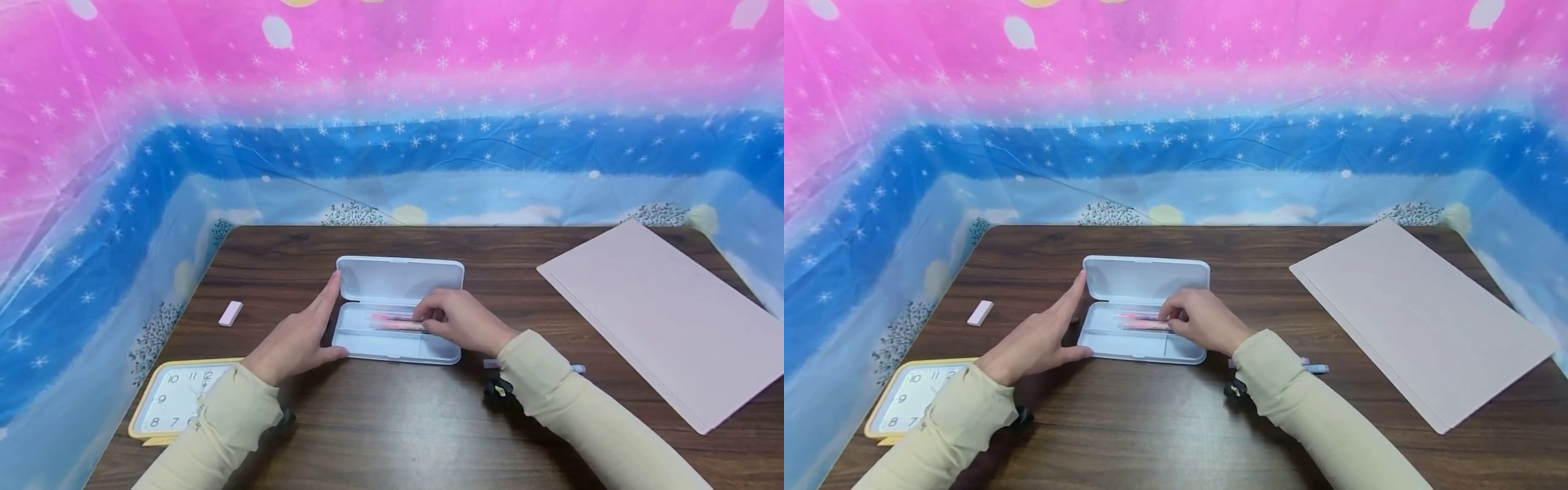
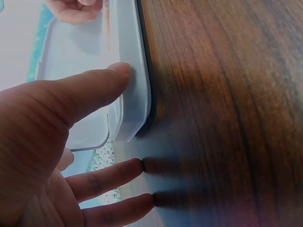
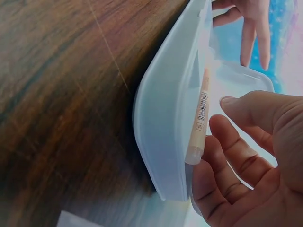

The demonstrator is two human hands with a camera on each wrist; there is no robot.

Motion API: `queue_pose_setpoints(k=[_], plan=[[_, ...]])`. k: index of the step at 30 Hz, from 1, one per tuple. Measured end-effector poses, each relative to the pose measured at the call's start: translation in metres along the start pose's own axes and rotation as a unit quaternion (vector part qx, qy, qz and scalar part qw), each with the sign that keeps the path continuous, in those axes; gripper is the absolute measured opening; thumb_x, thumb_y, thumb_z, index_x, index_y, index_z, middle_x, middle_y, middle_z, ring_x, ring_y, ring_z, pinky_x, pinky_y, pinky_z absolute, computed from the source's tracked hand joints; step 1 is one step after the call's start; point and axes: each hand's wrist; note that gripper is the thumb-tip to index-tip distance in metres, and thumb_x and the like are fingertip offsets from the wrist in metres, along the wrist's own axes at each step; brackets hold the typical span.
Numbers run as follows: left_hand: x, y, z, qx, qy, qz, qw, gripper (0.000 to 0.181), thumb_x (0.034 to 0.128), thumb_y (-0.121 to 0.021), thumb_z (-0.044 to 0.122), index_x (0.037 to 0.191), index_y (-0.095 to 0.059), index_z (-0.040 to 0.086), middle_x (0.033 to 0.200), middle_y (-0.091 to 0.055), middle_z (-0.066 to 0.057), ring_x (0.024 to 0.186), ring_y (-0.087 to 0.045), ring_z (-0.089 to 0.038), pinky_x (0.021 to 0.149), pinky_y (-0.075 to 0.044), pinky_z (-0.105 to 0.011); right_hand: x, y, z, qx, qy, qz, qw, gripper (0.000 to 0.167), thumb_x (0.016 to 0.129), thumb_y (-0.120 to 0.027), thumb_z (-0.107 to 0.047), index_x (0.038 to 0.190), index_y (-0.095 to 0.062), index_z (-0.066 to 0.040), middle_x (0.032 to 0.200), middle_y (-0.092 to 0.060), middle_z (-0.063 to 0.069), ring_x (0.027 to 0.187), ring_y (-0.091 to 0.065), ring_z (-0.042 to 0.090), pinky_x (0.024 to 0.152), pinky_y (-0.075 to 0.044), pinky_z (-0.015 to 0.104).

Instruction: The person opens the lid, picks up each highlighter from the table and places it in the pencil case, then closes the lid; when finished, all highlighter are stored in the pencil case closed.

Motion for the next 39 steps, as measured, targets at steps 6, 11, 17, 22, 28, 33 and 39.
queue_pose_setpoints(k=[6,11,17,22,28,33,39], plan=[[0.000,-0.001,0.001,-0.001,0.003,-0.002,1.0000,0.124,0.0814,-0.081,0.035,0.157,0.016,0.025,0.167,-0.008,-0.004,0.129,-0.055,-0.033,0.107,-0.044,-0.050,-0.012,0.008,0.002,0.009,0.000,0.006,0.9999,0.013,0.092,-0.067,-0.011,0.100,-0.074,-0.018,0.091,-0.067,-0.007,0.079,-0.058,0.004,0.072,-0.051,0.024],[0.000,-0.001,0.001,-0.001,0.003,-0.004,1.0000,0.124,0.0812,-0.082,0.035,0.157,0.016,0.026,0.167,-0.007,-0.004,0.131,-0.053,-0.034,0.108,-0.043,-0.051,-0.026,0.018,0.008,0.019,-0.007,0.013,0.9997,0.015,0.093,-0.064,-0.010,0.104,-0.073,-0.016,0.092,-0.066,-0.009,0.078,-0.058,0.006,0.070,-0.051,0.024],[0.000,0.001,0.001,0.002,-0.006,0.001,1.0000,0.123,0.0810,-0.082,0.033,0.158,0.014,0.025,0.167,-0.002,-0.004,0.132,-0.052,-0.033,0.107,-0.044,-0.050,-0.042,0.030,0.021,0.015,-0.031,0.025,0.9991,0.016,0.093,-0.066,-0.011,0.107,-0.072,-0.015,0.096,-0.069,-0.006,0.080,-0.058,0.007,0.071,-0.051,0.025],[0.000,0.002,0.002,0.001,-0.006,0.001,1.0000,0.123,0.0807,-0.082,0.034,0.158,0.013,0.026,0.167,0.000,-0.002,0.133,-0.052,-0.033,0.107,-0.044,-0.050,-0.059,0.038,0.036,0.001,-0.041,0.036,0.9985,0.016,0.093,-0.067,-0.011,0.107,-0.072,-0.015,0.097,-0.069,-0.005,0.081,-0.059,0.006,0.071,-0.051,0.025],[0.000,0.002,0.002,0.001,-0.004,0.001,1.0000,0.124,0.0803,-0.083,0.033,0.158,0.013,0.027,0.167,0.001,-0.002,0.135,-0.049,-0.034,0.108,-0.042,-0.051,-0.079,0.045,0.051,-0.007,-0.058,0.052,0.9969,0.015,0.091,-0.069,-0.010,0.105,-0.073,-0.017,0.099,-0.071,-0.005,0.082,-0.060,0.005,0.071,-0.051,0.025],[0.001,0.001,0.002,0.002,-0.001,-0.004,1.0000,0.123,0.0809,-0.082,0.034,0.158,0.014,0.028,0.167,0.002,0.000,0.136,-0.048,-0.033,0.109,-0.042,-0.050,-0.094,0.052,0.060,-0.015,-0.064,0.059,0.9961,0.015,0.090,-0.071,-0.010,0.104,-0.073,-0.016,0.099,-0.071,-0.004,0.082,-0.059,0.004,0.071,-0.052,0.025],[0.001,0.003,0.002,0.003,0.003,-0.009,0.9999,0.123,0.0817,-0.081,0.034,0.157,0.016,0.028,0.167,0.002,0.000,0.135,-0.050,-0.033,0.109,-0.041,-0.051,-0.111,0.062,0.069,-0.014,-0.074,0.049,0.9959,0.015,0.090,-0.072,-0.013,0.105,-0.072,-0.019,0.100,-0.070,-0.006,0.084,-0.059,0.003,0.072,-0.052,0.024]])
Point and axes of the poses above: each hand's wrist, its own x-axis towards the middle knuckle, its own y-axis out of the back of the hand, z = x × y
